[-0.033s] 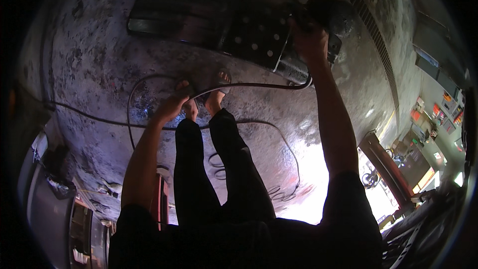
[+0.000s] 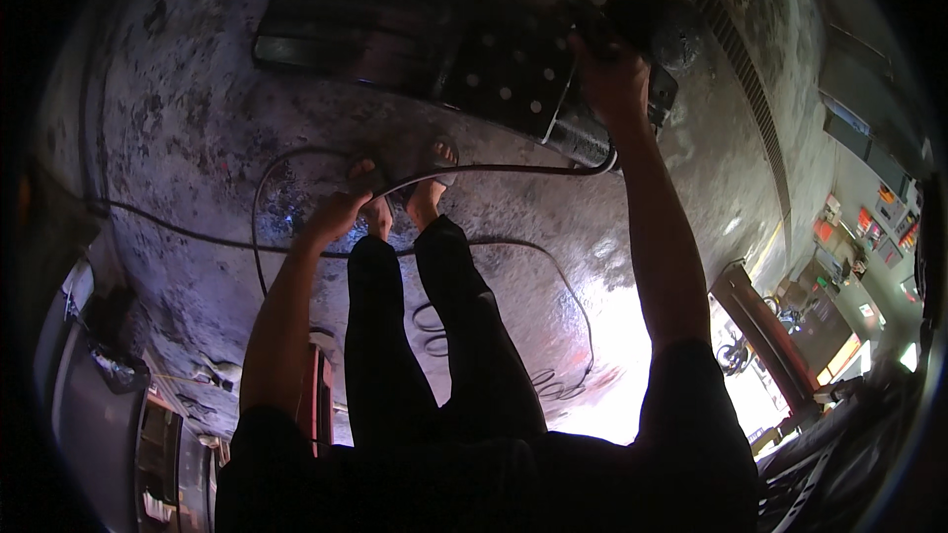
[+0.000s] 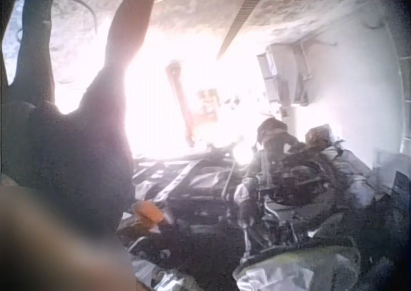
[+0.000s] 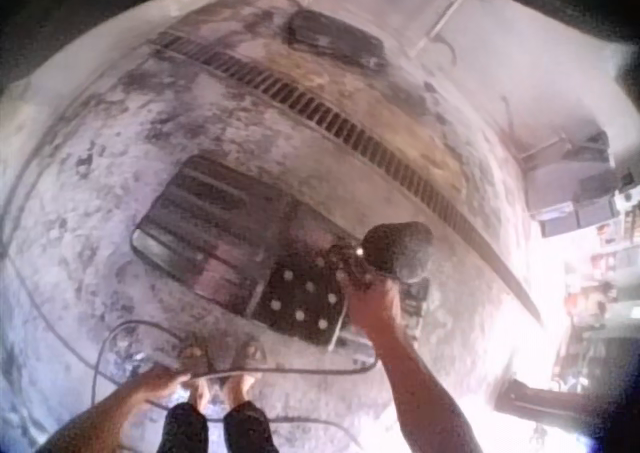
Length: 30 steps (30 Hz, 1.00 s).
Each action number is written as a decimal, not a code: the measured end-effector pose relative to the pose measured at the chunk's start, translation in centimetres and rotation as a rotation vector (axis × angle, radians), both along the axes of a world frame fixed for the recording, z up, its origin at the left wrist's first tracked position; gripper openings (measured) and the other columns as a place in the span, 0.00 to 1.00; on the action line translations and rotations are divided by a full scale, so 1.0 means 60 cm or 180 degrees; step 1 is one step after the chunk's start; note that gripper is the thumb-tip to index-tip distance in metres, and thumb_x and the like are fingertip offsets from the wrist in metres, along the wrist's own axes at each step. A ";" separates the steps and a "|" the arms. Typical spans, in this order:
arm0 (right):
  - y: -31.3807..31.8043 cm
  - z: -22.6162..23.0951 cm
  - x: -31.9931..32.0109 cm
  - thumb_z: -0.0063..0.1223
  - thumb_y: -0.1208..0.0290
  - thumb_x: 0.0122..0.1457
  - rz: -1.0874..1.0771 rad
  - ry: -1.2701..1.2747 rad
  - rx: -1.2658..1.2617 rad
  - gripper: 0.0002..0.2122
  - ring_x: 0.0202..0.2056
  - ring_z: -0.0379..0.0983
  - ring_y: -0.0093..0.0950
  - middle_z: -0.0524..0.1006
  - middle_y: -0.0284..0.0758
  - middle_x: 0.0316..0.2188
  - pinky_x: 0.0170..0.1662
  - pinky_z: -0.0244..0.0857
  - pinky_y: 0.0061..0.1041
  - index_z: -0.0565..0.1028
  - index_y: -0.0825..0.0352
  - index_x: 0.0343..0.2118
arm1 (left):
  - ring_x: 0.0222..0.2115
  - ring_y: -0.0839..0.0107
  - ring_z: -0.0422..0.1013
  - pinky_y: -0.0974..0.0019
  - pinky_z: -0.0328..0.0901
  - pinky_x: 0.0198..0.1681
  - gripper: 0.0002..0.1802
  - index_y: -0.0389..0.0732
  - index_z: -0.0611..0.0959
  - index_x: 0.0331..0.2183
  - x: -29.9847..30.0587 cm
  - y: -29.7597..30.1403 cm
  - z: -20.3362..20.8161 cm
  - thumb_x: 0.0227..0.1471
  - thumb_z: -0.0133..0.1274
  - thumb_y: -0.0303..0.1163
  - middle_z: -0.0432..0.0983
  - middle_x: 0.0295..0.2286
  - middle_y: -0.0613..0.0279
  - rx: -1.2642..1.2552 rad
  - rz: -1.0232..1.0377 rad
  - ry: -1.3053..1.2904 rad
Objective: The person uses a pneumatic air gun to blow dust and debris off a black plastic underbody panel on the floor, then moves to the underside of a raised car and sprays the undercarriage while holding a newspaper to catch falling debris.
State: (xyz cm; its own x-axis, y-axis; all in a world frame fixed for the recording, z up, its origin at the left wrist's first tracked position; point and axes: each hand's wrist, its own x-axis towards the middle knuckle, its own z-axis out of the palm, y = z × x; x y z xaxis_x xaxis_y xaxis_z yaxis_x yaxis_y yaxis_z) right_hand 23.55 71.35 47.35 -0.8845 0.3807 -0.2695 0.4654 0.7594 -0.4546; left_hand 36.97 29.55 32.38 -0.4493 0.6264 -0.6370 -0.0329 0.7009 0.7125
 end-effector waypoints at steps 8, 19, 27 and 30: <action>-0.019 0.006 -0.066 0.62 0.48 0.50 0.0266 0.0250 0.0286 0.23 0.44 0.77 0.44 0.80 0.47 0.39 0.45 0.70 0.39 0.79 0.60 0.43 | 0.27 0.52 0.76 0.54 0.69 0.31 0.19 0.42 0.76 0.50 -0.003 -0.008 -0.003 0.55 0.45 0.22 0.78 0.30 0.44 -0.0177 -0.0191 -0.0009; 0.012 0.020 -0.081 0.60 0.48 0.52 0.0465 0.0140 0.0395 0.24 0.47 0.75 0.44 0.79 0.47 0.42 0.48 0.68 0.39 0.77 0.56 0.49 | 0.27 0.54 0.77 0.56 0.70 0.33 0.16 0.41 0.76 0.49 0.009 0.051 -0.028 0.59 0.44 0.26 0.79 0.31 0.46 0.0167 0.0408 -0.0406; -0.058 0.010 -0.118 0.62 0.48 0.51 0.0369 0.0118 0.0088 0.27 0.46 0.75 0.47 0.78 0.51 0.39 0.48 0.68 0.40 0.76 0.66 0.46 | 0.15 0.64 0.70 0.62 0.65 0.20 0.16 0.38 0.77 0.42 -0.002 -0.003 0.000 0.63 0.41 0.38 0.73 0.19 0.54 -0.0320 0.0460 -0.0685; -0.085 0.001 -0.153 0.63 0.48 0.50 0.0434 0.0176 0.0107 0.27 0.45 0.75 0.48 0.78 0.52 0.39 0.47 0.68 0.40 0.76 0.68 0.44 | 0.14 0.66 0.68 0.61 0.65 0.18 0.18 0.38 0.77 0.44 0.006 -0.026 0.011 0.63 0.41 0.39 0.71 0.19 0.54 -0.0715 0.0797 -0.0940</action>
State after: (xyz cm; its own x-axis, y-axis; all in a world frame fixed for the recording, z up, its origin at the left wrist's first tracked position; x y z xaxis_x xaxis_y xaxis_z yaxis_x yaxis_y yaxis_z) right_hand 14.38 66.24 47.39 -0.9418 0.2640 -0.2082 0.3319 0.8291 -0.4500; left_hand 37.35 27.97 33.03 -0.3480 0.3528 -0.8686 -0.4004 0.7818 0.4780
